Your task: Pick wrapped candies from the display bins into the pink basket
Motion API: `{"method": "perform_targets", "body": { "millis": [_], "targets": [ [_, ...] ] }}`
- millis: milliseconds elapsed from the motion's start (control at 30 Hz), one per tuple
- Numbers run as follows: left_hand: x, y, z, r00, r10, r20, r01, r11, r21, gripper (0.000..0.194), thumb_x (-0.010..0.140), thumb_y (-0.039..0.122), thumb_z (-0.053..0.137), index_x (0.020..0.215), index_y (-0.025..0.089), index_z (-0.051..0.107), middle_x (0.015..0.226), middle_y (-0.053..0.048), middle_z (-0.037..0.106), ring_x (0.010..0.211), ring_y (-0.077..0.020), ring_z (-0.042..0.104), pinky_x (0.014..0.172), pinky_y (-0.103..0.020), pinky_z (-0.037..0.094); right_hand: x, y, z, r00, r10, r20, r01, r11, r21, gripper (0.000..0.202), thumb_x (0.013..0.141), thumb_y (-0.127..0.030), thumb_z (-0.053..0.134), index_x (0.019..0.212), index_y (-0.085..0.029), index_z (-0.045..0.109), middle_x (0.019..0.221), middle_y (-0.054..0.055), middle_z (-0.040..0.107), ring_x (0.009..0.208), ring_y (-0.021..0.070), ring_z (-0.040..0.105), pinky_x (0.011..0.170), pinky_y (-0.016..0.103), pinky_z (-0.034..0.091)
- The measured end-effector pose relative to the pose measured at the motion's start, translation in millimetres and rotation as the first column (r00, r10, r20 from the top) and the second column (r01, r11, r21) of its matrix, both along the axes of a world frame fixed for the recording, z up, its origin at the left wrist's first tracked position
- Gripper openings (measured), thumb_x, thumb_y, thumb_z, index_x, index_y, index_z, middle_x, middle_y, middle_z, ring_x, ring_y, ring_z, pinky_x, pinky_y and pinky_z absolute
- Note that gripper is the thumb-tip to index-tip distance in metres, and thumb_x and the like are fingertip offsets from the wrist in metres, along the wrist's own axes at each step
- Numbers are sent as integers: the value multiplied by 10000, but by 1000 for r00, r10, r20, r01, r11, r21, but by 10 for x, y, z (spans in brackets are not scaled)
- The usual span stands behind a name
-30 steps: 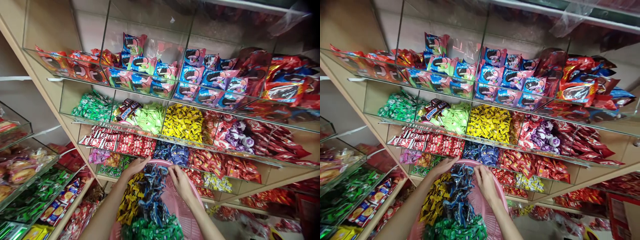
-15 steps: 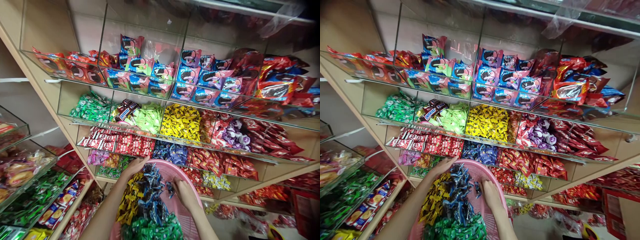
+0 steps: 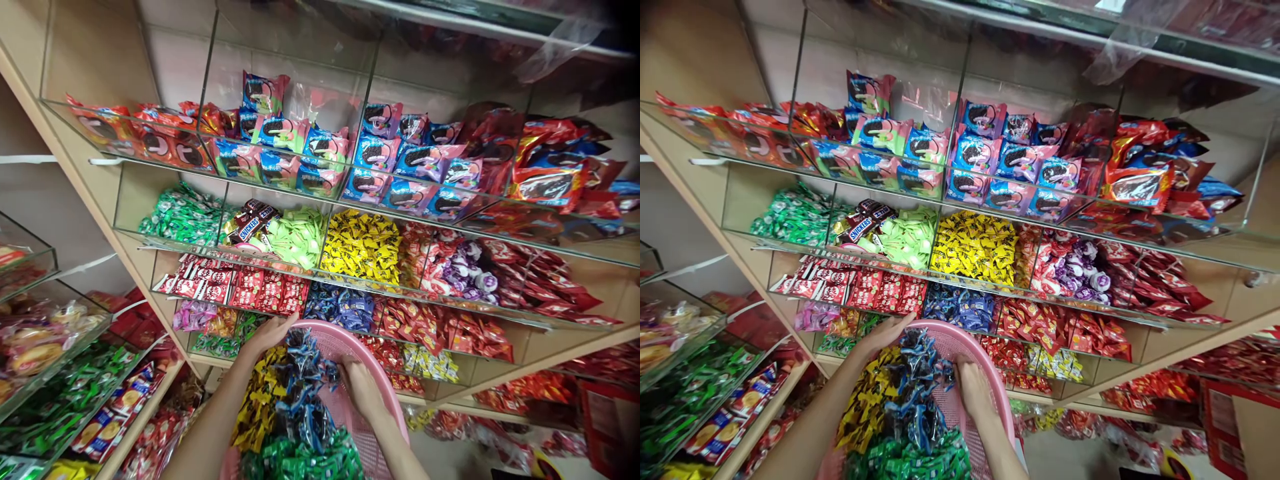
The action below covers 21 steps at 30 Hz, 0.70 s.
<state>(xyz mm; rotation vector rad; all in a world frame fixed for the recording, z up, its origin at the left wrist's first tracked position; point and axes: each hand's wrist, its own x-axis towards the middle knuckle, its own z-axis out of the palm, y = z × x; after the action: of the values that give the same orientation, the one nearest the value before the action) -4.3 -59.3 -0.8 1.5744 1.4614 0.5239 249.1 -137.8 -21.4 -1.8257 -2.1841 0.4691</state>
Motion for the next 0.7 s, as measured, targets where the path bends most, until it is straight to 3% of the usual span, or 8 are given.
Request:
{"method": "perform_targets", "body": {
  "millis": [167, 333, 467, 700],
  "targets": [
    [-4, -4, 4, 1000, -16, -12, 16, 1000, 0, 628, 747, 672, 281, 808, 180, 665, 794, -57, 678, 802, -268, 583, 704, -279, 369, -13, -6, 80, 999, -34, -10, 34, 999, 22, 262, 873, -251, 301, 765, -192, 533, 674, 51, 621, 630, 184, 573, 559, 250, 333],
    [2, -6, 35, 999, -39, -12, 39, 999, -5, 634, 752, 680, 267, 826, 198, 672, 875, -51, 680, 865, -264, 588, 754, -284, 378, -100, -25, 194, 959, -37, -281, 58, 996, 64, 271, 872, -328, 298, 739, -186, 486, 584, 14, 553, 495, 144, 487, 484, 234, 298],
    [7, -4, 68, 999, -19, -39, 18, 1000, -10, 651, 734, 696, 289, 875, 187, 671, 967, -70, 666, 910, -273, 576, 760, -287, 379, -99, -34, 163, 852, -99, -515, 141, 989, 43, 249, 848, -376, 342, 701, -199, 436, 607, -1, 522, 528, 129, 463, 507, 216, 333],
    [14, 7, 64, 996, -23, -89, 25, 1000, 14, 654, 745, 692, 266, 800, 168, 653, 813, -66, 673, 782, -252, 581, 680, -271, 366, -131, -45, 64, 795, -130, -592, 191, 981, 42, 171, 770, -326, 422, 651, -203, 426, 627, -3, 514, 588, 143, 471, 565, 231, 361]
  ]
}}
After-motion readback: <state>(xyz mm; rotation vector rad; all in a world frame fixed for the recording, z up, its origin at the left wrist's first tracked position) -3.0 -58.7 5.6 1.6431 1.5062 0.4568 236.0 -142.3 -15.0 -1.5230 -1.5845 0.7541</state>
